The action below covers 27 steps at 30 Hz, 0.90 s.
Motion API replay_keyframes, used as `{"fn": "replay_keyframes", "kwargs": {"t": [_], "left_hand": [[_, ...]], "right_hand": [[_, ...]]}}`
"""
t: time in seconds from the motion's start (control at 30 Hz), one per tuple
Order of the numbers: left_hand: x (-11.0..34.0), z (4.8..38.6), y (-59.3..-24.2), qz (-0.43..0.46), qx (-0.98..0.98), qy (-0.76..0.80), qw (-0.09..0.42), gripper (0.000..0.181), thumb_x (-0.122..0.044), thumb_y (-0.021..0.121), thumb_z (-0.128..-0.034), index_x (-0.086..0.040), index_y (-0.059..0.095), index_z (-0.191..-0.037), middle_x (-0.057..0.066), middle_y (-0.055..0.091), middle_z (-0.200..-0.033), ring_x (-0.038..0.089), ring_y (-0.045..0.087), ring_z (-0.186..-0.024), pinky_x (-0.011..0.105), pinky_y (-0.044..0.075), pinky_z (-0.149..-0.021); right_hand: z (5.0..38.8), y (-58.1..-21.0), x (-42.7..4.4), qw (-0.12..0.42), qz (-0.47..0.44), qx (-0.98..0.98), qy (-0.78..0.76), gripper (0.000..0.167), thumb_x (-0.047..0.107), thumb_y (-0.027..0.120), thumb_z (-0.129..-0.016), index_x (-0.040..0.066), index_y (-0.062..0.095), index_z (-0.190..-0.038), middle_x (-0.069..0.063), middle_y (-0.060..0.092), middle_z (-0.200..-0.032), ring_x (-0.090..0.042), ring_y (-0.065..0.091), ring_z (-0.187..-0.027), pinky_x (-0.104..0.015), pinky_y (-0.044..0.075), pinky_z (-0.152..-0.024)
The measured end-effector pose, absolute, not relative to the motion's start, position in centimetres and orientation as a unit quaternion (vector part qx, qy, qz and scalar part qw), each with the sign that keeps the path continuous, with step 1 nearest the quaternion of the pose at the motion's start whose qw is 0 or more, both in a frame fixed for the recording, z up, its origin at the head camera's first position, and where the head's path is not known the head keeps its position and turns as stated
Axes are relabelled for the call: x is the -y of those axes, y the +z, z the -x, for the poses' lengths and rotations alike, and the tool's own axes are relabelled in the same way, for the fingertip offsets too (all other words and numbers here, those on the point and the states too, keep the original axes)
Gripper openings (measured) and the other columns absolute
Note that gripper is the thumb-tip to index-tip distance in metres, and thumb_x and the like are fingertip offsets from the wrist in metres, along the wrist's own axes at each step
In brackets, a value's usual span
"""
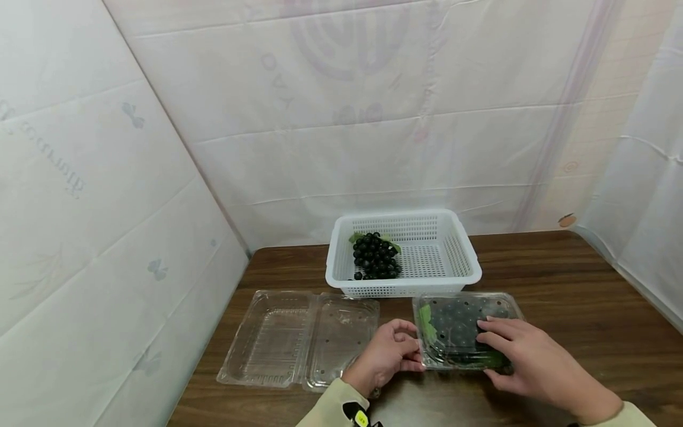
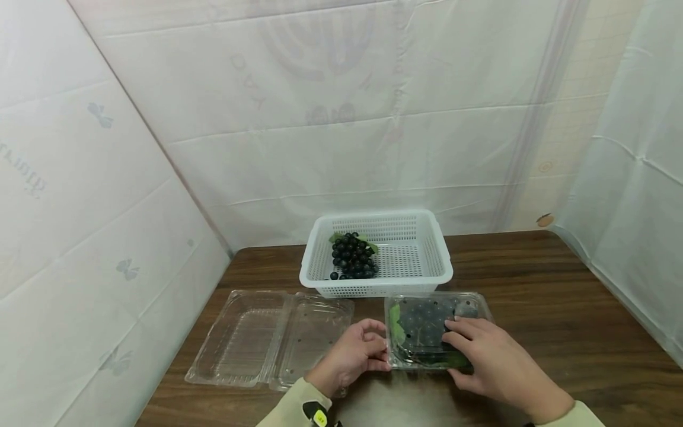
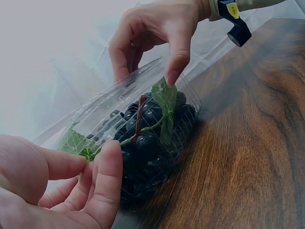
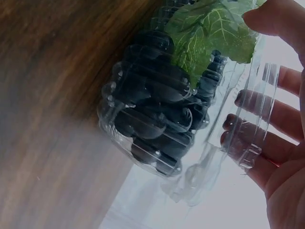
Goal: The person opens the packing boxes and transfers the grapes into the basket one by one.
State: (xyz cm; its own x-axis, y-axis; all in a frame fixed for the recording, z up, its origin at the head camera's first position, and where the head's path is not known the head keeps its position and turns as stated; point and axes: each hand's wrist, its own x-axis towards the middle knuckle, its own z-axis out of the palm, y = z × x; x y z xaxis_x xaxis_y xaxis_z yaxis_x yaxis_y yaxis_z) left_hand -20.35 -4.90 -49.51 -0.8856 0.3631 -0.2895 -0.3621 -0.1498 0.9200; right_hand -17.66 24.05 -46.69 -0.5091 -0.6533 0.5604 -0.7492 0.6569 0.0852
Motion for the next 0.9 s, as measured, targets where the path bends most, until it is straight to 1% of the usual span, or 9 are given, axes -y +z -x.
{"fn": "replay_keyframes", "kwargs": {"t": [0.13,0.27,0.37,0.5,0.7,0.9], "left_hand": [[4.8,20.4,-49.4,-0.003,-0.608,0.756,0.243,0.028,0.006,0.060,-0.0962,-0.004,0.055,-0.122,0.004,0.061,-0.082,0.015,0.062,-0.066,0.029,0.060,-0.059],[4.8,20.3,-49.4,-0.005,-0.609,0.756,0.240,0.029,0.006,0.060,-0.0972,-0.004,0.054,-0.124,0.004,0.061,-0.083,0.015,0.062,-0.067,0.030,0.060,-0.061],[4.8,20.3,-49.3,-0.007,-0.613,0.754,0.235,0.031,0.006,0.059,-0.0972,-0.003,0.052,-0.126,0.004,0.061,-0.084,0.016,0.062,-0.068,0.031,0.061,-0.062],[4.9,20.3,-49.3,-0.010,-0.614,0.753,0.235,0.035,0.008,0.059,-0.0965,-0.004,0.052,-0.128,0.005,0.061,-0.086,0.018,0.063,-0.071,0.034,0.062,-0.064],[5.1,20.3,-49.2,-0.023,-0.590,0.766,0.256,0.042,0.015,0.058,-0.0945,-0.004,0.048,-0.131,0.005,0.059,-0.086,0.019,0.063,-0.072,0.039,0.064,-0.071],[5.4,20.2,-49.2,-0.035,-0.572,0.771,0.279,0.045,0.014,0.057,-0.0943,-0.005,0.045,-0.133,0.004,0.058,-0.087,0.018,0.064,-0.072,0.036,0.063,-0.071]], "right_hand": [[17.5,-46.2,-23.9,0.258,-0.415,0.870,0.064,0.055,0.033,0.096,-0.061,0.016,0.074,-0.109,-0.008,0.074,-0.120,-0.027,0.072,-0.104,-0.047,0.062,-0.075],[17.5,-45.6,-23.6,0.226,-0.418,0.879,0.047,0.051,0.027,0.092,-0.063,0.013,0.072,-0.108,-0.013,0.074,-0.119,-0.032,0.072,-0.105,-0.047,0.062,-0.074],[17.4,-45.4,-23.3,0.215,-0.415,0.883,0.044,0.045,0.026,0.089,-0.066,0.011,0.071,-0.105,-0.015,0.074,-0.117,-0.034,0.073,-0.104,-0.047,0.062,-0.074],[17.3,-45.3,-22.8,0.211,-0.408,0.887,0.042,0.041,0.027,0.089,-0.067,0.012,0.070,-0.100,-0.016,0.075,-0.114,-0.035,0.073,-0.103,-0.047,0.063,-0.074],[17.4,-45.4,-22.1,0.218,-0.389,0.894,0.039,0.042,0.035,0.088,-0.071,0.011,0.071,-0.100,-0.015,0.077,-0.107,-0.035,0.075,-0.097,-0.048,0.063,-0.073],[17.3,-45.2,-21.7,0.209,-0.378,0.901,0.038,0.041,0.038,0.086,-0.074,0.010,0.071,-0.100,-0.015,0.077,-0.105,-0.035,0.076,-0.094,-0.046,0.063,-0.068]]}}
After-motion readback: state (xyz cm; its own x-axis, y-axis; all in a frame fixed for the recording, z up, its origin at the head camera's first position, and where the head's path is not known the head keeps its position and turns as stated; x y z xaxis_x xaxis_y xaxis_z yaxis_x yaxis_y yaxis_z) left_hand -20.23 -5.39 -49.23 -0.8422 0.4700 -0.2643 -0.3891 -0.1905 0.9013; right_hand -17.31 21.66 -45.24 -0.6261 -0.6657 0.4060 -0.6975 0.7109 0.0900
